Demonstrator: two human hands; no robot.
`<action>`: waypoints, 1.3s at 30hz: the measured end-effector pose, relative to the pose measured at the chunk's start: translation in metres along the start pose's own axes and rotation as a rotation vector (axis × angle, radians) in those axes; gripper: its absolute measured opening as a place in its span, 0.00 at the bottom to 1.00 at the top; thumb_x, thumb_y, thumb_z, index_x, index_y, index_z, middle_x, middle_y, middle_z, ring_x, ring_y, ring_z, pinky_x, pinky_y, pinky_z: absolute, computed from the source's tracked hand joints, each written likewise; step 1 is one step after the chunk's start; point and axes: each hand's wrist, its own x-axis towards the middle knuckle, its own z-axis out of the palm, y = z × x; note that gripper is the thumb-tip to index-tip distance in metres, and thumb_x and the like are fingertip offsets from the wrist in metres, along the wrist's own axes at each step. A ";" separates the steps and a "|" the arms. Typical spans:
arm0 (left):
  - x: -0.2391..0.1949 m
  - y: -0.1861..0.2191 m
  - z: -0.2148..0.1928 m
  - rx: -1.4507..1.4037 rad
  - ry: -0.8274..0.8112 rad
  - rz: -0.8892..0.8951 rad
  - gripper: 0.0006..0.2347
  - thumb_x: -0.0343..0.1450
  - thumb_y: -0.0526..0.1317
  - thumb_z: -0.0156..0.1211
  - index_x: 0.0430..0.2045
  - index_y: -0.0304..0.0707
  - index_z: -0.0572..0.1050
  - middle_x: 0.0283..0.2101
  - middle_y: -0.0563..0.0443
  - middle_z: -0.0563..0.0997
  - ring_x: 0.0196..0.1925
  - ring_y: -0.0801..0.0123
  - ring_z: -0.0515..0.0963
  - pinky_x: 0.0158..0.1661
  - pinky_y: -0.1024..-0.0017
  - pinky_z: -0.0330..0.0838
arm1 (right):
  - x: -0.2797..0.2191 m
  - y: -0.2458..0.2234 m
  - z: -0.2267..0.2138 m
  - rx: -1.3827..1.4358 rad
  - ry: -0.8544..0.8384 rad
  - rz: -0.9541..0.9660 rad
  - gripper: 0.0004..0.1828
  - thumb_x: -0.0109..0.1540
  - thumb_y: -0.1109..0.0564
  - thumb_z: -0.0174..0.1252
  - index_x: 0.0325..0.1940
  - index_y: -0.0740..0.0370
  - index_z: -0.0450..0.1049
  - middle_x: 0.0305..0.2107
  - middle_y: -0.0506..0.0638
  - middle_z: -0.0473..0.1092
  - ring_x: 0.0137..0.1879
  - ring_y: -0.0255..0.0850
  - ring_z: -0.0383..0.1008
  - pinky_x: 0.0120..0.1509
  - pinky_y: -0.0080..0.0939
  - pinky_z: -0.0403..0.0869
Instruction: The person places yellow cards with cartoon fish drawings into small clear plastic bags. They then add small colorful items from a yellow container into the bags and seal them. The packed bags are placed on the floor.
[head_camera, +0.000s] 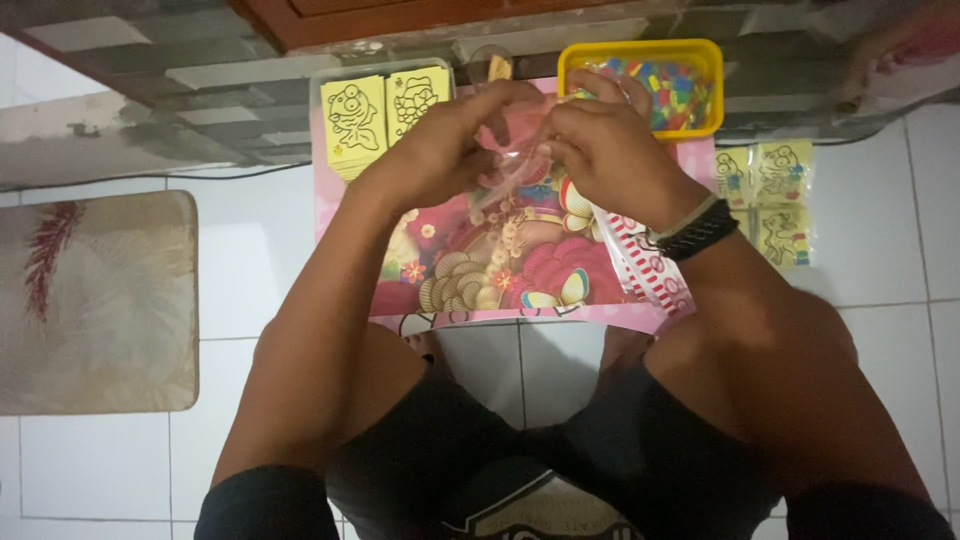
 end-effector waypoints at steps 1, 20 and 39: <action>0.001 0.000 0.001 0.002 0.007 -0.004 0.35 0.64 0.17 0.57 0.63 0.59 0.65 0.40 0.50 0.69 0.41 0.67 0.70 0.37 0.73 0.69 | -0.002 -0.001 0.000 0.002 -0.002 -0.007 0.05 0.64 0.61 0.59 0.42 0.51 0.73 0.42 0.38 0.78 0.74 0.55 0.61 0.74 0.67 0.44; 0.013 -0.039 0.018 0.140 0.060 0.185 0.06 0.67 0.27 0.66 0.27 0.41 0.78 0.28 0.53 0.81 0.27 0.66 0.77 0.31 0.68 0.68 | 0.004 -0.005 -0.003 -0.008 0.031 -0.086 0.04 0.68 0.56 0.61 0.47 0.51 0.77 0.53 0.55 0.71 0.69 0.52 0.63 0.73 0.61 0.50; 0.003 -0.013 -0.026 -0.092 0.656 0.154 0.04 0.72 0.31 0.67 0.28 0.38 0.77 0.30 0.56 0.82 0.31 0.76 0.78 0.33 0.76 0.70 | 0.010 -0.036 -0.018 0.691 -0.056 0.480 0.10 0.71 0.58 0.55 0.36 0.59 0.75 0.31 0.49 0.79 0.40 0.33 0.79 0.49 0.33 0.78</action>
